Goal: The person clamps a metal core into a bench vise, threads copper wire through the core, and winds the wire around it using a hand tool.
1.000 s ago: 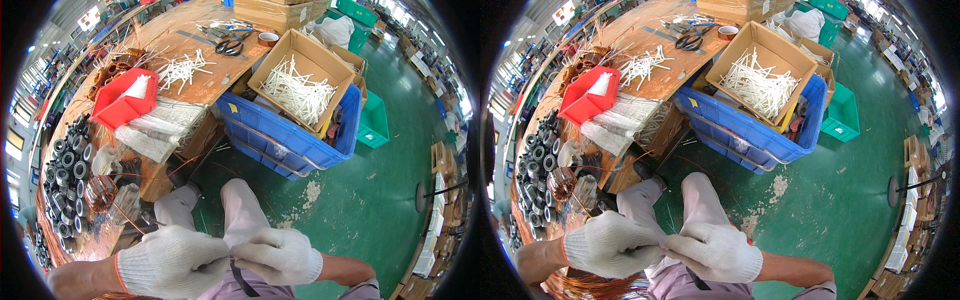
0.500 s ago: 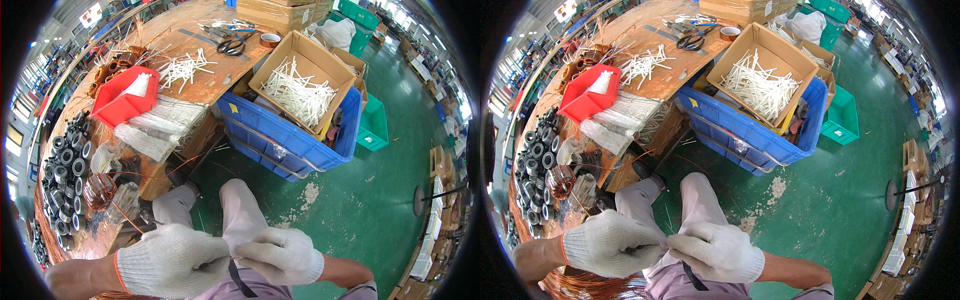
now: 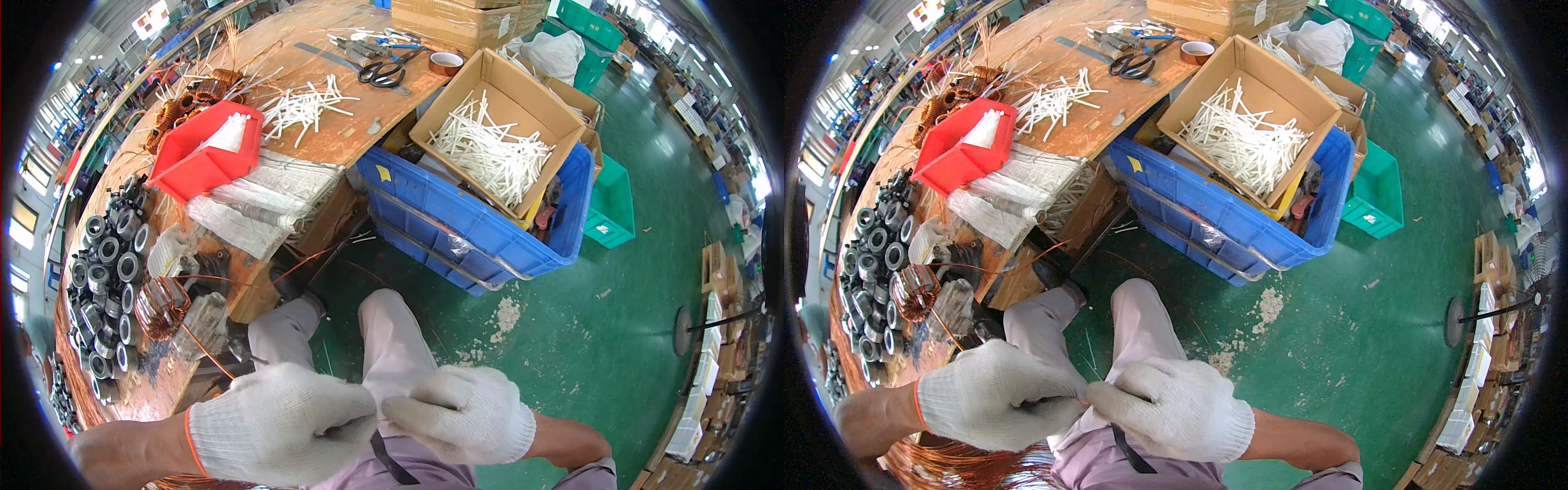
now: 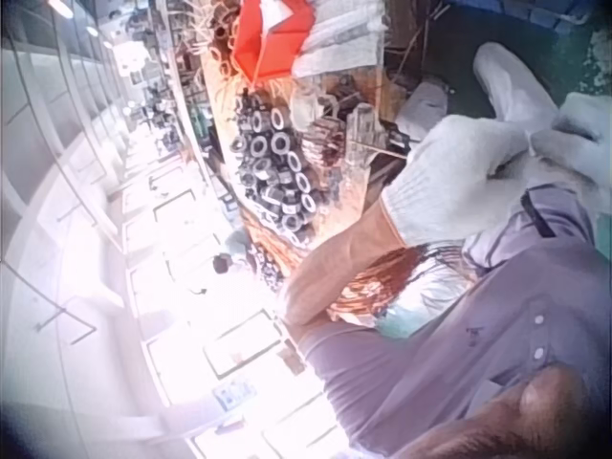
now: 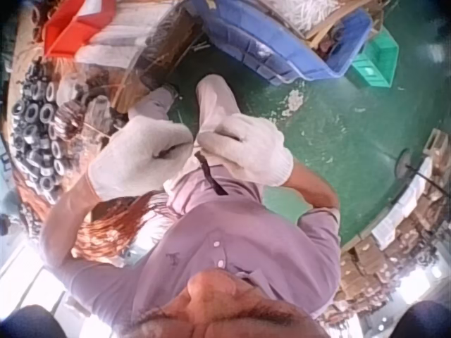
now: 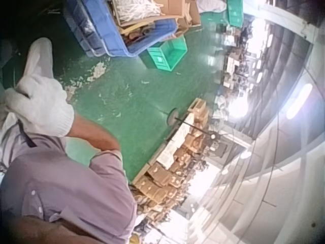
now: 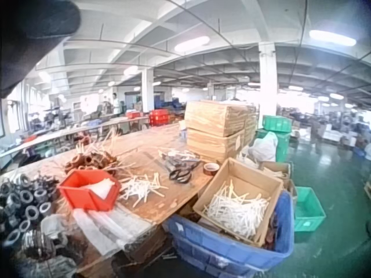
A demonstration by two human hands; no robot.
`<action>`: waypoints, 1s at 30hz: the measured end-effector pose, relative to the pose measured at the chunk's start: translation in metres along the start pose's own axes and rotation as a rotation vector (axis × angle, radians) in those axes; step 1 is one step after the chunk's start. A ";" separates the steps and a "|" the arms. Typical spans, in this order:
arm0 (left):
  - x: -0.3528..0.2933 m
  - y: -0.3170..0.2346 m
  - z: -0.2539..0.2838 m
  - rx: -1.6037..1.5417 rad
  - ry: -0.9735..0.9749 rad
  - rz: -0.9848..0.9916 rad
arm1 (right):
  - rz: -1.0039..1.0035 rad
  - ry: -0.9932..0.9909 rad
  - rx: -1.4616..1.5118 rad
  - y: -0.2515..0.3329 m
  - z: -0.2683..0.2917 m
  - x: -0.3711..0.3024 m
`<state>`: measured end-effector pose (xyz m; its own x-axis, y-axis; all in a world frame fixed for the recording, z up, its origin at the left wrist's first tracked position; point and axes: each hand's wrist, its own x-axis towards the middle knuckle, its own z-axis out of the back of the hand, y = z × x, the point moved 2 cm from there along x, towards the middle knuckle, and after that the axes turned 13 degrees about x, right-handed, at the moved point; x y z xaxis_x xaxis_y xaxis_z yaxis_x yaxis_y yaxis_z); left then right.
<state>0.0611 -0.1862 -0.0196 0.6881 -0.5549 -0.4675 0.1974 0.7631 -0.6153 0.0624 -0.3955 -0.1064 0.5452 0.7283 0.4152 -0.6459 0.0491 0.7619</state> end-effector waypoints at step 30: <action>-0.004 0.018 -0.009 -0.032 -0.008 0.031 | 0.023 -0.160 0.134 -0.006 -0.021 0.005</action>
<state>0.0555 -0.1731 -0.0346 0.6991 -0.5286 -0.4815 0.1534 0.7686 -0.6210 0.0572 -0.3779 -0.1197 0.6159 0.6100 0.4986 -0.5880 -0.0653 0.8062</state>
